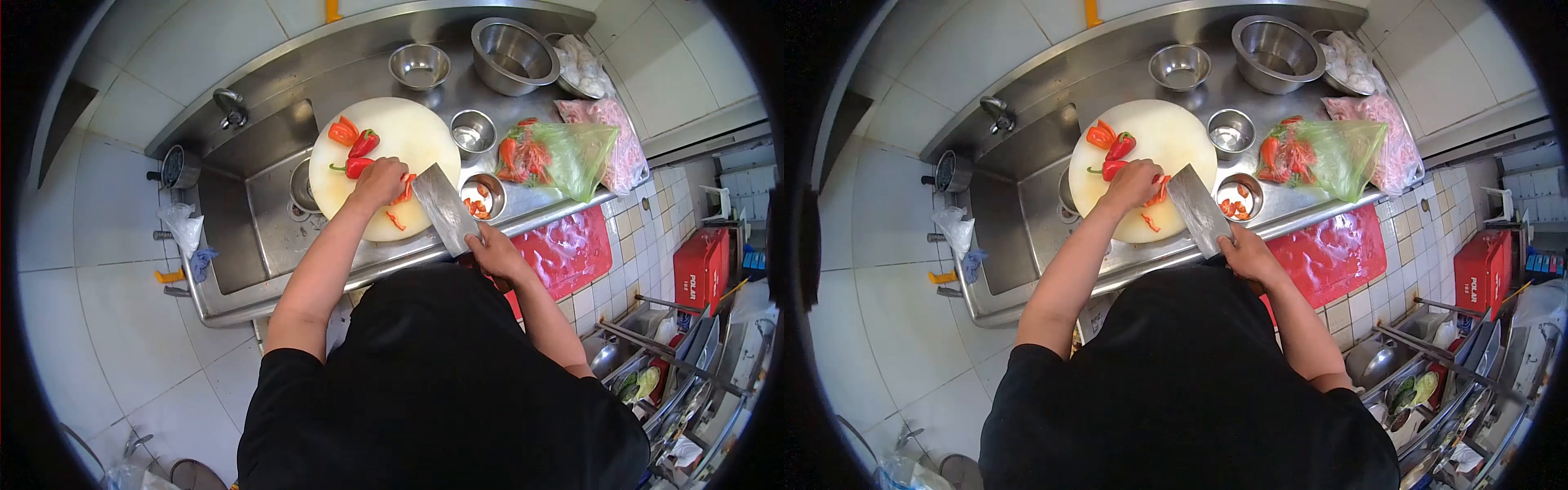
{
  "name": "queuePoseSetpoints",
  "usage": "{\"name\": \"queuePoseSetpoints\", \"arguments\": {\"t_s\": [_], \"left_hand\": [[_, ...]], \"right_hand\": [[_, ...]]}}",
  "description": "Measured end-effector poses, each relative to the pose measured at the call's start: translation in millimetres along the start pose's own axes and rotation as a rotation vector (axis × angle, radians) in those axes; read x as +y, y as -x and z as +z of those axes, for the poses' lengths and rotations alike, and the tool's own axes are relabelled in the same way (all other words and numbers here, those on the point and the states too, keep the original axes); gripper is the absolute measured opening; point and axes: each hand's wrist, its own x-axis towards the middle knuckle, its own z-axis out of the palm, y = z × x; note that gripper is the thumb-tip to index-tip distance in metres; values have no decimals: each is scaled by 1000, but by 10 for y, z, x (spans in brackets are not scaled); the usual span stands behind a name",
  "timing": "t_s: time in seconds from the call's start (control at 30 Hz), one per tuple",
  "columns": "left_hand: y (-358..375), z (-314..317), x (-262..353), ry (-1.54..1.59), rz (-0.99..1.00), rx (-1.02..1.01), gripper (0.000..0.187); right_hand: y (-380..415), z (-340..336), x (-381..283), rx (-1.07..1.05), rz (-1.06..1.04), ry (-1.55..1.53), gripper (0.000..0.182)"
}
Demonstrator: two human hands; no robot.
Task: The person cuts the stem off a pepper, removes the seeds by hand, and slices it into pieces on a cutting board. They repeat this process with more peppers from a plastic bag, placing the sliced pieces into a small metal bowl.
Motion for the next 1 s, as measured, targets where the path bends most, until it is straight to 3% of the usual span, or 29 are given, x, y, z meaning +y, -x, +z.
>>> {"name": "queuePoseSetpoints", "arguments": {"t_s": [0.33, 0.53, 0.63, 0.7, 0.9, 1.0], "left_hand": [[-42, 130, -322, 162, -5, 274, 20], [-45, -30, -391, 317, -164, 362, 16], [-35, -26, -452, 570, -331, 205, 18], [-2, -27, -451, 1142, -372, 175, 22], [63, -187, -416, 1537, -341, 85, 24], [141, -264, -376, 1538, -315, 150, 21]], "right_hand": [[-132, 109, 7, 22, -35, 133, 34], [-278, 226, 167, 39, -82, 241, 36], [-233, 157, 85, 40, -101, 151, 36], [-272, 167, 82, 35, -99, 113, 36], [-488, 226, 135, 47, -120, 129, 36], [-488, 209, 132, 83, -133, 95, 36]]}}
